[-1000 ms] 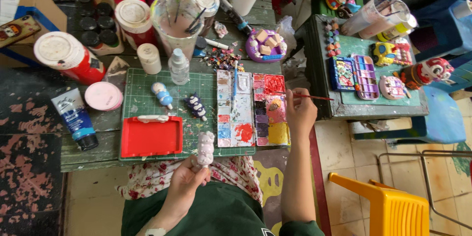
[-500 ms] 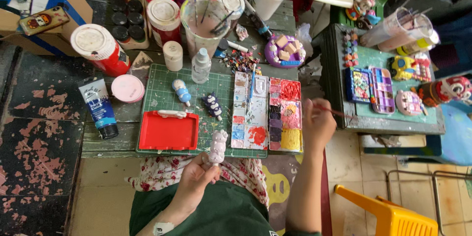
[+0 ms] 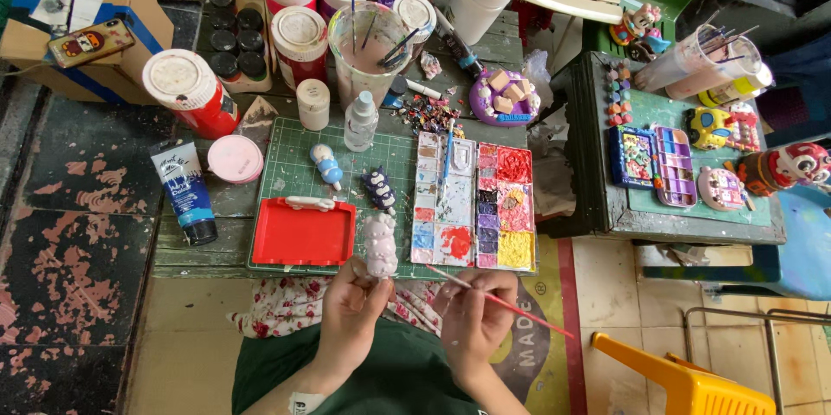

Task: The person paints a small figurine with a fine brush, repeatedly dipping the brush into a paint palette to apply red and white paint. The person rotates the figurine to reach different surfaces and continues applying paint until the end of the clip.

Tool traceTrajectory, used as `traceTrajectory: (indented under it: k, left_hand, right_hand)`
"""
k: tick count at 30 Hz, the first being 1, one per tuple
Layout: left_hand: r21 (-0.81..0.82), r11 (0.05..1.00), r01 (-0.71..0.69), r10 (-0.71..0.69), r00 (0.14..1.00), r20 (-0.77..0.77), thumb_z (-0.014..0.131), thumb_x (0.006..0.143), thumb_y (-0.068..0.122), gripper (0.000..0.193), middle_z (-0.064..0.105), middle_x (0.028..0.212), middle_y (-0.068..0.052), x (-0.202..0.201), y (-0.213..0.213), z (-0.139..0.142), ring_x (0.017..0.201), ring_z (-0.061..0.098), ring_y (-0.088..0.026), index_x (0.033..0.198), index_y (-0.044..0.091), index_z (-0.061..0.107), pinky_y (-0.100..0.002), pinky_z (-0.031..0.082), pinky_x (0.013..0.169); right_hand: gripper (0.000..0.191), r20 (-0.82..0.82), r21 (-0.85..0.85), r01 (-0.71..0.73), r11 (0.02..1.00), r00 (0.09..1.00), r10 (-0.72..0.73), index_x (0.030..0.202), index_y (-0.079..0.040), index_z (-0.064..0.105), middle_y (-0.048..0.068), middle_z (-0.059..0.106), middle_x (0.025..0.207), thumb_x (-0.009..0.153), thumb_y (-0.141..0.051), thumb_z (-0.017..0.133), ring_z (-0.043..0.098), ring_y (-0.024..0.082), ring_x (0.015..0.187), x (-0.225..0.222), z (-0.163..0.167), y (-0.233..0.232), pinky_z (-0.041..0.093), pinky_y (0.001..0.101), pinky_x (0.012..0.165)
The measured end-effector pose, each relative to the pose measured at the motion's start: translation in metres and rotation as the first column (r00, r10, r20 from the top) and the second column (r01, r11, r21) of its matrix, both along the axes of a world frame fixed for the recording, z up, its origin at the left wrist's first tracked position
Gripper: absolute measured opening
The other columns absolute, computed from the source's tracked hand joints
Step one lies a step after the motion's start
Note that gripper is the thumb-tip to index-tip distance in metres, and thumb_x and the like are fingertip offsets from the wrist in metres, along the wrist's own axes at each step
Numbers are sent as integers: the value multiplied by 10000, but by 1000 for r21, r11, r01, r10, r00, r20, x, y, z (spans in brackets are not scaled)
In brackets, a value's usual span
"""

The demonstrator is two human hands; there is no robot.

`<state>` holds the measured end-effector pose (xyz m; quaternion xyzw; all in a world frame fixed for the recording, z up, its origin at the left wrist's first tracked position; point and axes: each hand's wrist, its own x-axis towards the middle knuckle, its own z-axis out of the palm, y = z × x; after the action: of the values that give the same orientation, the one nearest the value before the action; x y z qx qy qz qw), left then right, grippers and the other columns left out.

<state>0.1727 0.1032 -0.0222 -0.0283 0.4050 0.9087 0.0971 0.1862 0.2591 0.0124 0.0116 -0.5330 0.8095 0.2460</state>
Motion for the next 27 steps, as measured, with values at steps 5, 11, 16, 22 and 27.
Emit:
traceTrajectory:
  k: [5, 11, 16, 22, 27]
  left_hand:
    - [-48, 998, -50, 51, 999, 10, 616, 1002, 30, 122, 614, 926, -30, 2, 2, 0, 847, 568, -77, 1040, 41, 501, -262, 476, 762]
    - [-21, 998, -60, 59, 998, -27, 602, 1020, 39, 116, 639, 943, -50, 4, 2, 1, 851, 612, -87, 1039, 38, 488, -285, 529, 727]
    - [-76, 994, -81, 78, 996, -43, 611, 1014, 36, 127, 664, 938, -58, 6, 2, 2, 849, 634, -90, 1031, 45, 486, -283, 542, 733]
    - [-145, 981, -127, 116, 990, -84, 633, 1004, 21, 134, 650, 940, -43, 6, 2, -1, 849, 630, -84, 1035, 44, 505, -267, 529, 744]
    - [-142, 980, -139, 127, 988, -92, 648, 989, 26, 149, 652, 935, -31, 7, 1, -2, 829, 629, -69, 1034, 50, 509, -254, 518, 713]
  right_hand:
    - [91, -98, 60, -149, 987, 983, 155, 1176, -66, 397, 175, 612, 1015, 1131, -118, 456, 651, 240, 812, 0, -10, -19, 579, 348, 667]
    - [122, -6, 135, -218, 967, 975, 221, 1141, -32, 403, 207, 613, 1009, 1087, -75, 504, 700, 292, 852, 3, -19, -19, 622, 391, 683]
    - [120, -17, 213, -231, 949, 971, 240, 1123, -40, 388, 232, 650, 1005, 1091, -62, 502, 724, 283, 849, 6, -18, -16, 641, 380, 714]
    - [136, -20, 314, -220, 924, 971, 238, 1128, -32, 375, 256, 672, 1013, 1088, -47, 505, 719, 265, 833, 4, -15, -17, 634, 365, 719]
    - [151, -15, 328, -226, 917, 969, 245, 1126, -32, 363, 249, 664, 1003, 1085, -28, 508, 724, 267, 828, 3, -13, -18, 638, 367, 729]
